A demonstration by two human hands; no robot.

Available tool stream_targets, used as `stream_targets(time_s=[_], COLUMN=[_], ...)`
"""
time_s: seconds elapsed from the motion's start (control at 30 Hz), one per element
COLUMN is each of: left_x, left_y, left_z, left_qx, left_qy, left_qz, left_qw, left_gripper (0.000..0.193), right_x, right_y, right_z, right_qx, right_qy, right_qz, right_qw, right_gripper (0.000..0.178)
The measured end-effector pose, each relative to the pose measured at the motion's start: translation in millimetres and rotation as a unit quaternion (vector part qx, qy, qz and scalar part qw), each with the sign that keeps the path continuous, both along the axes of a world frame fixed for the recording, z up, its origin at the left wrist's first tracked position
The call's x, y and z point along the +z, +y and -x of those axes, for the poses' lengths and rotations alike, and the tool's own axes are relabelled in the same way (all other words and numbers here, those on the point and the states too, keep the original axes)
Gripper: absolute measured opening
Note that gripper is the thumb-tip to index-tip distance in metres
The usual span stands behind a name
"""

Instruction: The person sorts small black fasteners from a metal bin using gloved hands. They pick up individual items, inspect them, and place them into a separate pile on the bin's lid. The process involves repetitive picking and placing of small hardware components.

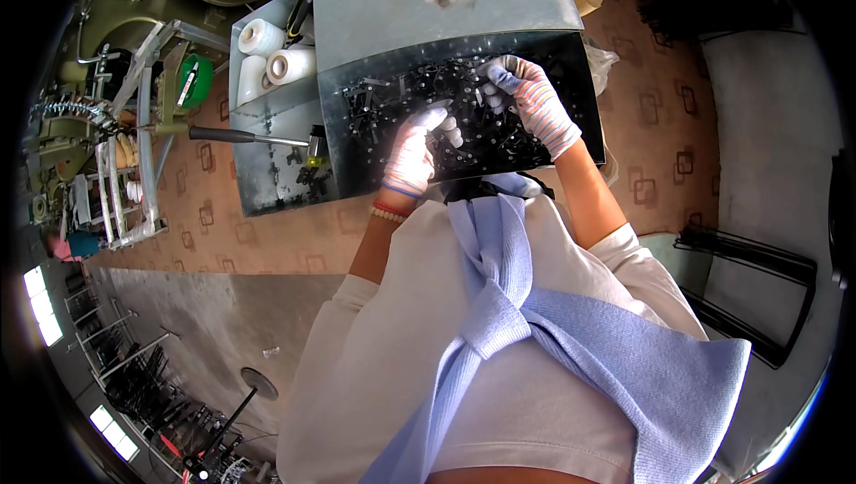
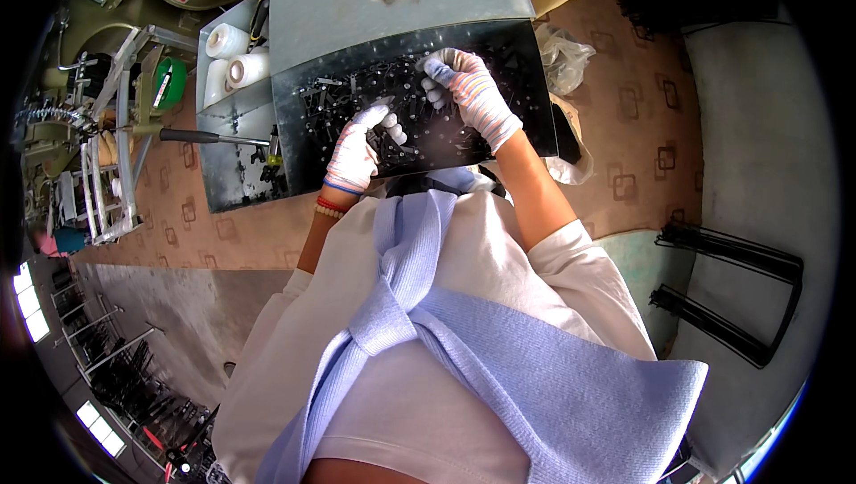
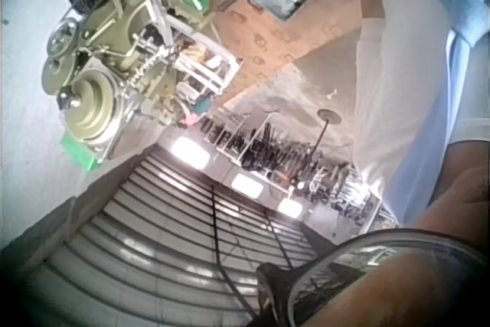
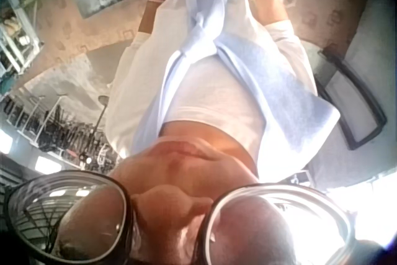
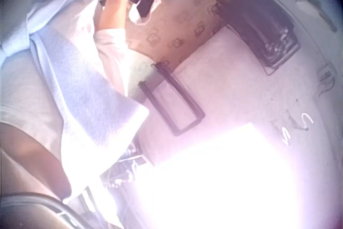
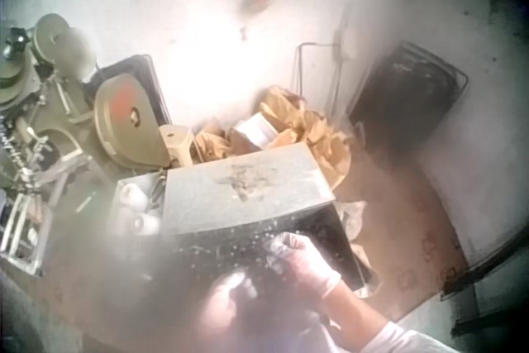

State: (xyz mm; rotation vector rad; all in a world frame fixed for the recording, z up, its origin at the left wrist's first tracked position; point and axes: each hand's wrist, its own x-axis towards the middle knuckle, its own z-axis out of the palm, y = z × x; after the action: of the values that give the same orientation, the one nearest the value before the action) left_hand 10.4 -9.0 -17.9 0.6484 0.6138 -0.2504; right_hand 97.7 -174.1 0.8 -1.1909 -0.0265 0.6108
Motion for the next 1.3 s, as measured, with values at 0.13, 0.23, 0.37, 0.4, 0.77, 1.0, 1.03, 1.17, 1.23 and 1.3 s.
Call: stream_targets(time_s=[0.13, 0.23, 0.37, 0.4, 0.77, 1.0, 1.03, 1.17, 1.23, 1.3], left_x=[0, -9, -10, -11, -9, -12, -12, -7, -11, -11], left_y=[-1, 3, 3, 2, 3, 5, 5, 4, 6, 6], left_z=[0, 0, -1, -1, -1, 0, -1, -2, -3, -3], left_qx=[0.008, -0.008, -0.012, -0.012, 0.003, 0.006, 0.009, 0.025, 0.028, 0.035], left_qy=[0.008, -0.023, -0.022, -0.026, -0.021, -0.023, -0.024, 0.0, -0.012, -0.004], left_qz=[0.008, 0.003, -0.002, -0.002, -0.021, -0.001, -0.004, 0.014, 0.024, 0.008], left_qw=[1.0, 1.0, 1.0, 1.0, 1.0, 1.0, 1.0, 1.0, 0.999, 0.999], left_gripper=[0.019, 0.021, 0.023, 0.023, 0.028, 0.023, 0.023, 0.022, 0.022, 0.022], right_x=[0, 2, 9, 10, 4, -5, -16, -23, -7, -21], right_y=[-6, -7, -10, -10, -24, -24, -24, -15, 1, 10], right_z=[-3, -4, -6, -6, -13, -21, -22, -22, -14, -11], right_qx=[0.021, 0.025, 0.046, 0.049, 0.046, -0.045, -0.042, 0.09, 0.168, 0.184], right_qy=[-0.008, -0.016, -0.018, -0.021, -0.018, -0.074, -0.114, -0.236, -0.261, -0.307], right_qz=[0.044, 0.084, 0.113, 0.117, 0.075, 0.224, 0.271, 0.519, 0.609, 0.642], right_qw=[0.999, 0.996, 0.992, 0.992, 0.996, 0.971, 0.955, 0.816, 0.73, 0.678], right_gripper=[0.015, 0.016, 0.019, 0.019, 0.018, 0.012, 0.012, 0.025, 0.034, 0.027])
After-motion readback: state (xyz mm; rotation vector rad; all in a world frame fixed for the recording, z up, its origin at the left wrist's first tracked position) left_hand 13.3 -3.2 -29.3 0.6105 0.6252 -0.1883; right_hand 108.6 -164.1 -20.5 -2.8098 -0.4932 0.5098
